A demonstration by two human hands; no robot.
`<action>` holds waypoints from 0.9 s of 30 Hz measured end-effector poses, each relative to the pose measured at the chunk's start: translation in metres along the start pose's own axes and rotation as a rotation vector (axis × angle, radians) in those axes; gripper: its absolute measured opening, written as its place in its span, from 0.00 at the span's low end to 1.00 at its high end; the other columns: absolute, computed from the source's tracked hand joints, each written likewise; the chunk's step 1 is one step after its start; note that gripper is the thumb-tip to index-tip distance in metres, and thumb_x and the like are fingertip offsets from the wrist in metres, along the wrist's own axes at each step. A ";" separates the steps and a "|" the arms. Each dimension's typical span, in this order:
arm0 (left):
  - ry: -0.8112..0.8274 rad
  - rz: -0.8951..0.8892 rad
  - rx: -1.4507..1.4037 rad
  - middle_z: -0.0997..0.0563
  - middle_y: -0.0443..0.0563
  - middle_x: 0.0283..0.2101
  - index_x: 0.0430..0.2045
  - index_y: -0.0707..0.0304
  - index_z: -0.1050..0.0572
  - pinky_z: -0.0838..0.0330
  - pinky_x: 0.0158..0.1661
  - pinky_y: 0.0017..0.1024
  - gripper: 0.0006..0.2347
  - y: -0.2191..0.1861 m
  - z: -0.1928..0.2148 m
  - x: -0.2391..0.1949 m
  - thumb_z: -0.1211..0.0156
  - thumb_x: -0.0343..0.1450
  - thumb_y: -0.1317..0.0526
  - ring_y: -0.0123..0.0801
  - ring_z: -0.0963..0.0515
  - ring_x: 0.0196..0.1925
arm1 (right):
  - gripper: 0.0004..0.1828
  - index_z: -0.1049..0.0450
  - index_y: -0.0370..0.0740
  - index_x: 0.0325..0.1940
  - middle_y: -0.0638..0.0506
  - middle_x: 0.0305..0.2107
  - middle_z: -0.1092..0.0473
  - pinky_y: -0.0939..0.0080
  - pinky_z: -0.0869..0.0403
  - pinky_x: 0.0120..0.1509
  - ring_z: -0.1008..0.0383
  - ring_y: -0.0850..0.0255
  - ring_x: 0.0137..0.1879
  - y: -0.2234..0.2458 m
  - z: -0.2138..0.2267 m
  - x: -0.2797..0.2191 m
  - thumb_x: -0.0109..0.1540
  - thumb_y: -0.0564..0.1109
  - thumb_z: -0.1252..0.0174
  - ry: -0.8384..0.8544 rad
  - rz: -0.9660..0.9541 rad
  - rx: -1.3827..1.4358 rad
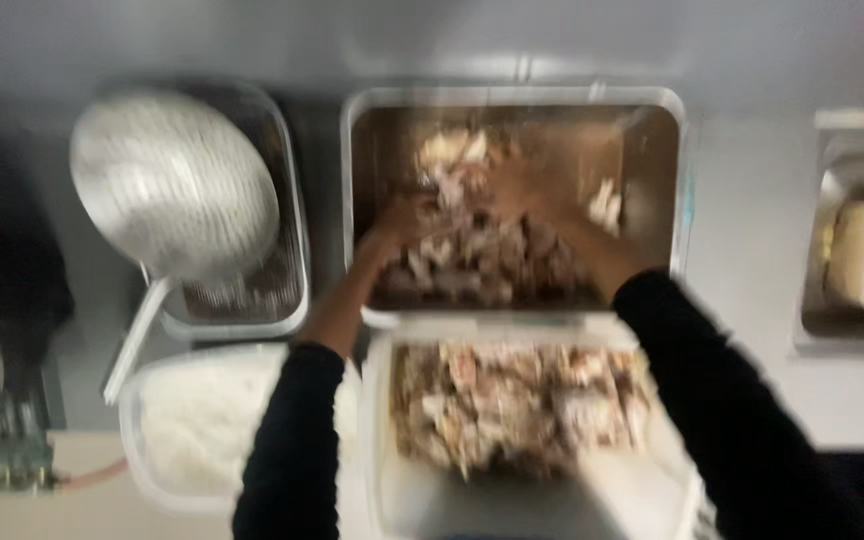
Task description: The person transfers raw chicken pieces from a metal tray into a white plastic container. They then retrieve a carton of eggs and crack several eggs directly into the container with the chicken, mixing the contents by hand.
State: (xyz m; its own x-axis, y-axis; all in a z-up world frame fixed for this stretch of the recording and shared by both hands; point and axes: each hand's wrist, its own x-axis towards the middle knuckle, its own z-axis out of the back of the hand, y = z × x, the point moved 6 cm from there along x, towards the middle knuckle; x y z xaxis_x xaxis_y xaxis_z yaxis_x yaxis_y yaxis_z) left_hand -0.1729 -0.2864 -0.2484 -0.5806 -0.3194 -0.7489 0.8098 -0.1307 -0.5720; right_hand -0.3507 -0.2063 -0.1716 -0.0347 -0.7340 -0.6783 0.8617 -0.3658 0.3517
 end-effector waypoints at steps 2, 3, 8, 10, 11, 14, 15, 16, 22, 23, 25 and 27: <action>0.083 -0.168 0.038 0.36 0.65 0.73 0.71 0.64 0.39 0.42 0.70 0.48 0.48 0.011 -0.018 -0.015 0.36 0.61 0.30 0.54 0.35 0.73 | 0.47 0.51 0.65 0.82 0.44 0.72 0.41 0.32 0.48 0.83 0.36 0.41 0.73 -0.006 -0.010 -0.015 0.62 0.80 0.57 0.050 0.073 -0.021; 0.108 -0.269 0.069 0.40 0.66 0.74 0.71 0.66 0.39 0.45 0.71 0.49 0.48 0.007 -0.013 -0.012 0.36 0.62 0.30 0.55 0.39 0.74 | 0.49 0.56 0.62 0.82 0.44 0.74 0.51 0.29 0.53 0.81 0.48 0.38 0.76 -0.012 0.000 -0.020 0.62 0.80 0.56 0.017 0.149 -0.131; 0.271 -0.035 -0.061 0.36 0.66 0.70 0.70 0.66 0.45 0.32 0.65 0.46 0.55 0.042 -0.047 -0.009 0.27 0.51 0.33 0.52 0.30 0.69 | 0.55 0.57 0.65 0.80 0.50 0.78 0.60 0.29 0.52 0.80 0.51 0.45 0.79 -0.056 -0.054 -0.072 0.53 0.82 0.56 0.320 -0.047 0.470; 0.319 -0.040 -0.161 0.38 0.66 0.70 0.69 0.66 0.49 0.30 0.63 0.47 0.57 0.029 -0.056 0.001 0.24 0.49 0.34 0.52 0.31 0.69 | 0.56 0.59 0.62 0.81 0.48 0.78 0.63 0.28 0.54 0.79 0.57 0.45 0.81 -0.071 -0.064 -0.075 0.54 0.83 0.56 0.317 -0.058 0.577; 0.325 -0.030 -0.172 0.41 0.66 0.71 0.70 0.65 0.50 0.30 0.63 0.47 0.58 0.021 -0.060 0.005 0.24 0.49 0.35 0.53 0.32 0.69 | 0.58 0.58 0.62 0.81 0.49 0.78 0.62 0.28 0.54 0.80 0.57 0.45 0.81 -0.079 -0.069 -0.072 0.52 0.83 0.54 0.328 -0.088 0.609; 0.440 0.059 -0.088 0.34 0.66 0.70 0.67 0.67 0.36 0.34 0.62 0.45 0.52 0.006 -0.077 0.009 0.27 0.52 0.32 0.52 0.33 0.69 | 0.62 0.59 0.60 0.81 0.49 0.79 0.61 0.27 0.56 0.80 0.60 0.46 0.82 -0.093 -0.094 -0.060 0.49 0.85 0.51 0.347 -0.155 0.752; 0.490 0.095 -0.048 0.30 0.67 0.69 0.66 0.67 0.28 0.36 0.62 0.44 0.49 0.003 -0.083 0.009 0.29 0.53 0.31 0.52 0.33 0.69 | 0.63 0.60 0.59 0.81 0.48 0.79 0.62 0.27 0.57 0.80 0.62 0.46 0.83 -0.095 -0.098 -0.056 0.50 0.86 0.51 0.346 -0.155 0.802; 0.471 0.115 -0.057 0.29 0.68 0.68 0.65 0.69 0.28 0.34 0.62 0.44 0.49 0.002 -0.086 0.007 0.28 0.53 0.32 0.53 0.31 0.68 | 0.64 0.60 0.59 0.81 0.46 0.79 0.63 0.26 0.58 0.79 0.63 0.46 0.83 -0.097 -0.105 -0.056 0.50 0.86 0.51 0.354 -0.158 0.853; 0.372 0.158 -0.455 0.32 0.61 0.69 0.67 0.64 0.36 0.29 0.62 0.48 0.50 -0.008 -0.083 -0.026 0.20 0.47 0.45 0.51 0.31 0.70 | 0.61 0.58 0.60 0.81 0.42 0.79 0.66 0.29 0.51 0.80 0.67 0.44 0.83 -0.088 -0.133 -0.062 0.50 0.85 0.50 0.391 -0.362 1.012; 0.317 0.041 -0.478 0.33 0.60 0.70 0.68 0.63 0.41 0.34 0.65 0.47 0.52 -0.019 -0.075 -0.030 0.19 0.48 0.47 0.50 0.33 0.72 | 0.59 0.55 0.61 0.81 0.43 0.78 0.66 0.29 0.51 0.79 0.68 0.45 0.83 -0.083 -0.133 -0.061 0.51 0.83 0.50 0.382 -0.344 1.052; 0.245 -0.024 -0.502 0.35 0.58 0.71 0.71 0.59 0.49 0.37 0.66 0.47 0.55 -0.033 -0.057 -0.037 0.18 0.49 0.51 0.49 0.36 0.73 | 0.55 0.51 0.61 0.81 0.45 0.78 0.66 0.28 0.50 0.78 0.70 0.46 0.82 -0.076 -0.123 -0.052 0.53 0.80 0.49 0.368 -0.295 1.111; 0.241 0.097 -0.503 0.38 0.56 0.71 0.74 0.52 0.57 0.36 0.64 0.51 0.58 -0.033 -0.053 -0.049 0.20 0.48 0.53 0.49 0.37 0.73 | 0.49 0.42 0.54 0.77 0.36 0.70 0.46 0.35 0.37 0.68 0.47 0.39 0.70 -0.067 -0.123 -0.049 0.55 0.75 0.45 0.378 -0.227 1.329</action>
State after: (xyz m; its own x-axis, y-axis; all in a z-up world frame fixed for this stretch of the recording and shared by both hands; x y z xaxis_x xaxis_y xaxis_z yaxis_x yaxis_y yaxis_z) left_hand -0.1753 -0.2165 -0.2109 -0.5564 -0.0767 -0.8274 0.7544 0.3707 -0.5417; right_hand -0.3447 -0.0759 -0.2412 0.2134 -0.4672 -0.8580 -0.2697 -0.8723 0.4079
